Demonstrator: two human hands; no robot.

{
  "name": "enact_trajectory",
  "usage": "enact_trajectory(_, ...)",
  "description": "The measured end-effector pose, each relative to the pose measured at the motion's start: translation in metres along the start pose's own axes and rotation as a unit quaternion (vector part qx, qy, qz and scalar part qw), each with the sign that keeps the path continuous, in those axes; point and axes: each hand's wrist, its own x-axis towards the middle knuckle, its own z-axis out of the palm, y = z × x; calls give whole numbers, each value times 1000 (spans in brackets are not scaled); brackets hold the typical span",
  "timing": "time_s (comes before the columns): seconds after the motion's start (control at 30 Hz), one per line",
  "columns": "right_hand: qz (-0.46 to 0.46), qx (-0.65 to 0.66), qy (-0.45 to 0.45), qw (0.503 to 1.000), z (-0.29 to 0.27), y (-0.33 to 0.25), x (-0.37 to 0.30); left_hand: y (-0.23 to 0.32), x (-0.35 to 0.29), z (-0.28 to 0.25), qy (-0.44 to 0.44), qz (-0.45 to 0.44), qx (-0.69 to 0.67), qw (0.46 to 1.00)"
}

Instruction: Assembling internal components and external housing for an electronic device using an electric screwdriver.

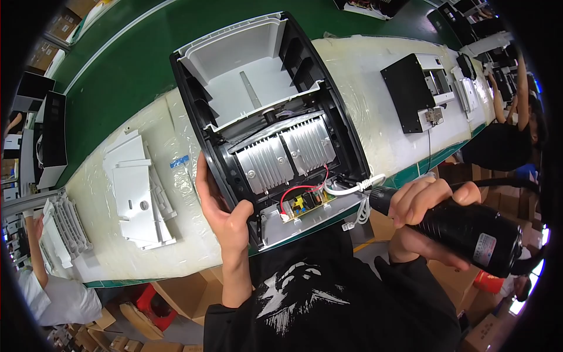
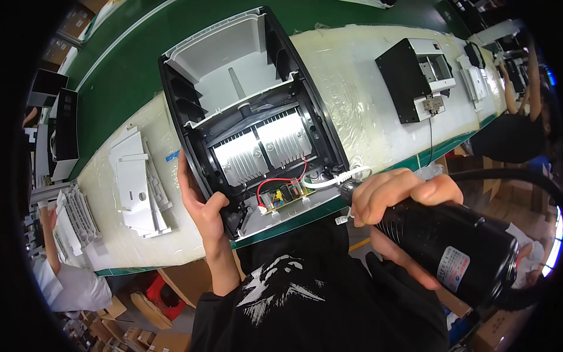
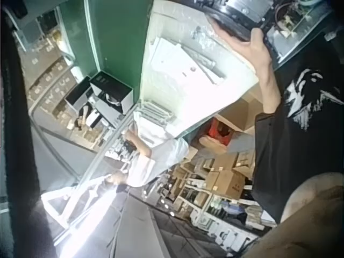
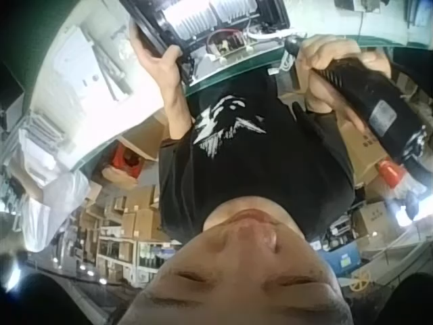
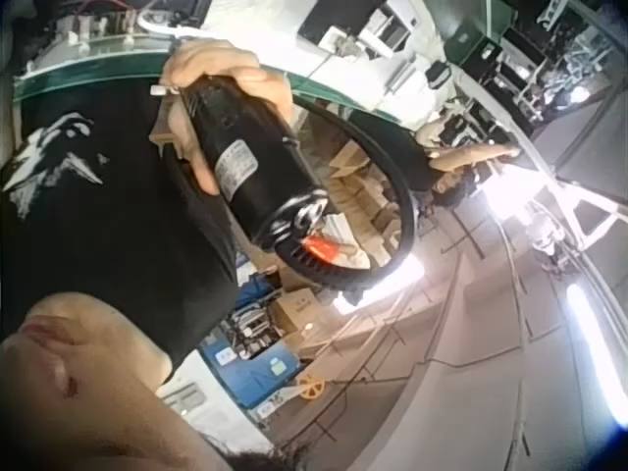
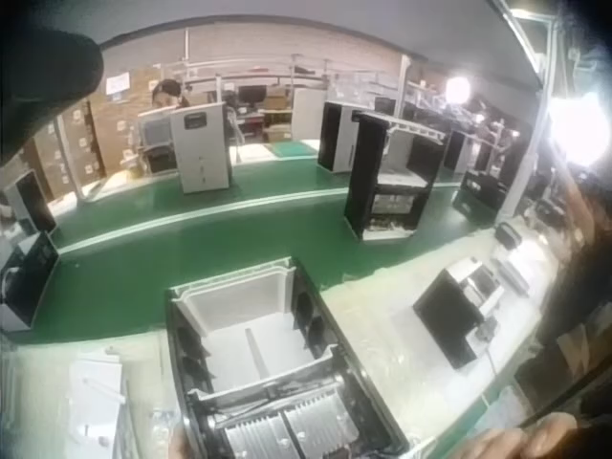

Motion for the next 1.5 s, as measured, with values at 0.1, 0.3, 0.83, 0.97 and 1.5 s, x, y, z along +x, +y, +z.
enact_trajectory(0.1, 35, -10, -116, 993, -17, -2, 12, -1, 2, 3, 2, -2, -3, 1000)
enact_trajectory(0.3, -122, 13, 17, 992, -37, -86, 45, 5, -1, 12, 14, 2, 24, 1000)
enact_trajectory(0.83, -226, -282, 214, 908, -210, -93, 54, 2, 0, 10, 43, 8, 75, 996)
enact_trajectory(0.97, -231, -365, 303, 850, -209, -78, 67, 1, 0, 11, 42, 4, 82, 996)
enact_trajectory(1.5, -40, -385, 234, 892, -237, -49, 143, -3, 1, 4, 47, 14, 90, 995)
